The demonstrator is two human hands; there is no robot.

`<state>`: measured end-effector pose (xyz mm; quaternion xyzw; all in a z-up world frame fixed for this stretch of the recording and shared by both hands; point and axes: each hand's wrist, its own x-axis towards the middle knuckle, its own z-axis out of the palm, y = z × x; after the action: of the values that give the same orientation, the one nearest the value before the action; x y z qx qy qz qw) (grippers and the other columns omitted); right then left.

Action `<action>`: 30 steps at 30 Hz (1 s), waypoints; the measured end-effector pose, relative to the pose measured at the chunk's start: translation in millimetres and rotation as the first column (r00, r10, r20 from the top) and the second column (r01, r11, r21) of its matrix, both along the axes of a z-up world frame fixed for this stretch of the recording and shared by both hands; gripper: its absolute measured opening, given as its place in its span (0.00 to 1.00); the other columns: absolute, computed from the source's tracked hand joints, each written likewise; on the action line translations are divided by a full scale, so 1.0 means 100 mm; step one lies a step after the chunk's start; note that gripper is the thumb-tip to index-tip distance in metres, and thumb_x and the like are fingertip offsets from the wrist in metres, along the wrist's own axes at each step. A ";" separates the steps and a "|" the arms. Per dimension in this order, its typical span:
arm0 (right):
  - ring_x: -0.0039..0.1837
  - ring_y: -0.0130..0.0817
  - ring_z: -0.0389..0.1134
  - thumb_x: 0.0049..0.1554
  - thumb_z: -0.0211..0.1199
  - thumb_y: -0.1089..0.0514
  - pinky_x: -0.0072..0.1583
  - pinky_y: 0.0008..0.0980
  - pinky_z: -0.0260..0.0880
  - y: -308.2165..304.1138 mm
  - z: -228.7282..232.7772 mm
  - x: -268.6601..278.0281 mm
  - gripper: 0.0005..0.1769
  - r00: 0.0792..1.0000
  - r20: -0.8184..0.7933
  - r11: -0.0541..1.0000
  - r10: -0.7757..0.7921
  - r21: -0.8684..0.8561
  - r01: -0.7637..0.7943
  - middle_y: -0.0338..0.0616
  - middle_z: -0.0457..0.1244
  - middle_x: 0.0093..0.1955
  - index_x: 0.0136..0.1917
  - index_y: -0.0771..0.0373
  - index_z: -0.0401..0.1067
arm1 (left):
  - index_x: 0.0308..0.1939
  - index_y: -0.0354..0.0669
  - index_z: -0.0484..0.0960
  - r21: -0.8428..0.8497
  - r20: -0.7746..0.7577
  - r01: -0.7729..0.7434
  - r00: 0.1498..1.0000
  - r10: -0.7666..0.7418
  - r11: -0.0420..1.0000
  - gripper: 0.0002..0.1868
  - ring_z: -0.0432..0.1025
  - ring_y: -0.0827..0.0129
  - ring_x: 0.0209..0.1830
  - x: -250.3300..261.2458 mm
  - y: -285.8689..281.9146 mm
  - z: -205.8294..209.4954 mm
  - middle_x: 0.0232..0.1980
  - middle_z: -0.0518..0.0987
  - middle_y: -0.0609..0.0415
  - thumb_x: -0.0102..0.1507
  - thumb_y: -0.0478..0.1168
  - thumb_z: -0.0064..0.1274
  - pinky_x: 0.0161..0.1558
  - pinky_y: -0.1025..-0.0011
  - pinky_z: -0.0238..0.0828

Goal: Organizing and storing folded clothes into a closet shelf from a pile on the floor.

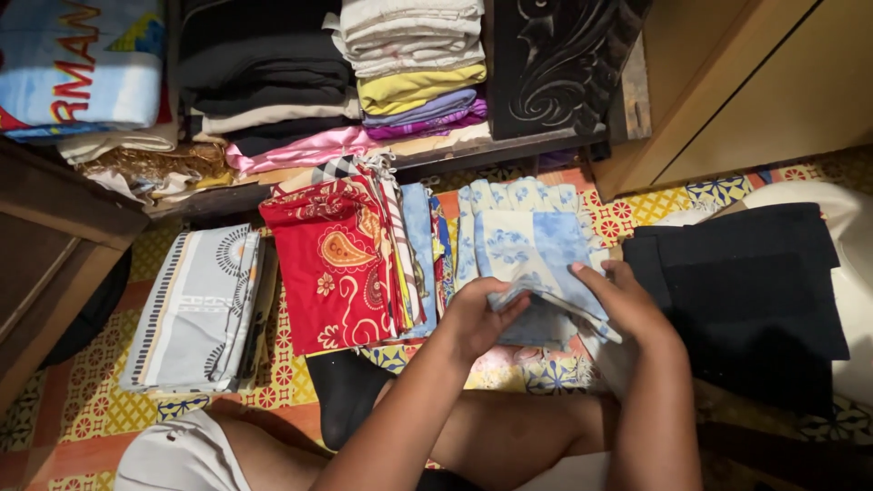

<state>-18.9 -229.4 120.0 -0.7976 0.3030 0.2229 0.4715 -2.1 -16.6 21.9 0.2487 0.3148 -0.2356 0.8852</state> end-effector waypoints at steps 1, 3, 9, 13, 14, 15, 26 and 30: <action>0.79 0.62 0.54 0.53 0.62 0.27 0.74 0.54 0.58 0.01 -0.01 0.00 0.51 1.000 0.001 1.000 -0.001 -0.002 0.001 0.68 0.55 0.78 0.79 0.58 0.59 | 0.69 0.39 0.58 -0.002 0.001 0.001 1.000 -0.001 1.000 0.42 0.74 0.33 0.57 0.02 0.00 -0.08 0.64 0.55 0.35 0.53 0.22 0.58 0.63 0.47 0.73; 0.81 0.64 0.48 0.53 0.65 0.36 0.77 0.57 0.51 0.03 -0.03 0.00 0.55 0.996 0.079 0.996 -0.041 0.080 0.035 0.72 0.49 0.80 0.83 0.64 0.50 | 0.75 0.40 0.53 0.013 -0.008 0.036 0.999 -0.036 0.999 0.46 0.76 0.37 0.53 0.05 0.00 -0.23 0.63 0.56 0.37 0.54 0.24 0.57 0.61 0.50 0.76; 0.83 0.65 0.41 0.53 0.63 0.30 0.79 0.60 0.44 0.04 -0.12 -0.07 0.58 0.997 0.068 0.988 -0.025 0.151 0.014 0.69 0.42 0.84 0.85 0.60 0.46 | 0.65 0.35 0.62 -0.053 -0.050 0.119 0.991 -0.122 0.991 0.36 0.76 0.42 0.54 -0.06 0.00 0.36 0.58 0.60 0.40 0.54 0.25 0.57 0.64 0.58 0.75; 0.82 0.68 0.45 0.53 0.65 0.39 0.70 0.66 0.61 0.54 0.65 -0.21 0.57 0.978 0.062 0.928 -0.198 0.335 0.167 0.69 0.39 0.84 0.85 0.61 0.43 | 0.65 0.32 0.60 -0.072 -0.064 0.151 0.986 -0.156 0.986 0.35 0.76 0.41 0.53 -0.02 -0.01 0.25 0.57 0.61 0.41 0.55 0.25 0.57 0.63 0.59 0.76; 0.78 0.65 0.51 0.54 0.66 0.45 0.63 0.62 0.66 0.50 0.52 -0.20 0.56 0.964 0.091 0.900 -0.251 0.389 0.198 0.67 0.41 0.83 0.85 0.61 0.42 | 0.65 0.32 0.60 -0.065 -0.046 0.161 0.985 -0.164 0.985 0.35 0.77 0.42 0.51 -0.03 -0.02 0.28 0.55 0.60 0.42 0.56 0.25 0.57 0.63 0.59 0.77; 0.75 0.62 0.56 0.54 0.68 0.52 0.57 0.59 0.71 0.47 0.39 -0.18 0.56 0.945 0.121 0.866 -0.304 0.448 0.221 0.66 0.43 0.82 0.85 0.61 0.41 | 0.65 0.31 0.60 -0.053 -0.024 0.169 0.985 -0.170 0.984 0.34 0.77 0.43 0.50 -0.02 0.00 0.31 0.54 0.60 0.43 0.56 0.25 0.56 0.62 0.59 0.78; 0.67 0.48 0.66 0.45 0.68 0.39 0.67 0.47 0.62 0.29 -0.83 -1.33 0.47 0.724 0.472 0.814 -0.503 0.540 0.214 0.59 0.62 0.69 0.70 0.68 0.66 | 0.65 0.42 0.69 0.278 0.308 0.435 0.804 -0.509 0.856 0.33 0.79 0.47 0.38 -0.61 0.50 1.13 0.53 0.77 0.37 0.54 0.29 0.52 0.31 0.60 0.84; 0.76 0.44 0.59 0.33 0.62 0.51 0.75 0.39 0.52 0.72 -0.27 -1.92 0.52 0.633 0.774 0.999 0.029 -0.039 0.002 0.55 0.59 0.75 0.73 0.64 0.66 | 0.76 0.49 0.62 0.295 0.355 0.589 0.664 -0.658 0.753 0.44 0.75 0.49 0.53 -0.68 0.92 1.51 0.67 0.74 0.45 0.53 0.30 0.48 0.29 0.69 0.84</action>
<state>-210.8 -157.4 92.7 -0.8268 0.0700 -0.1422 0.5397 -70.4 75.8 172.7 0.4553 0.0201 -0.4375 0.7752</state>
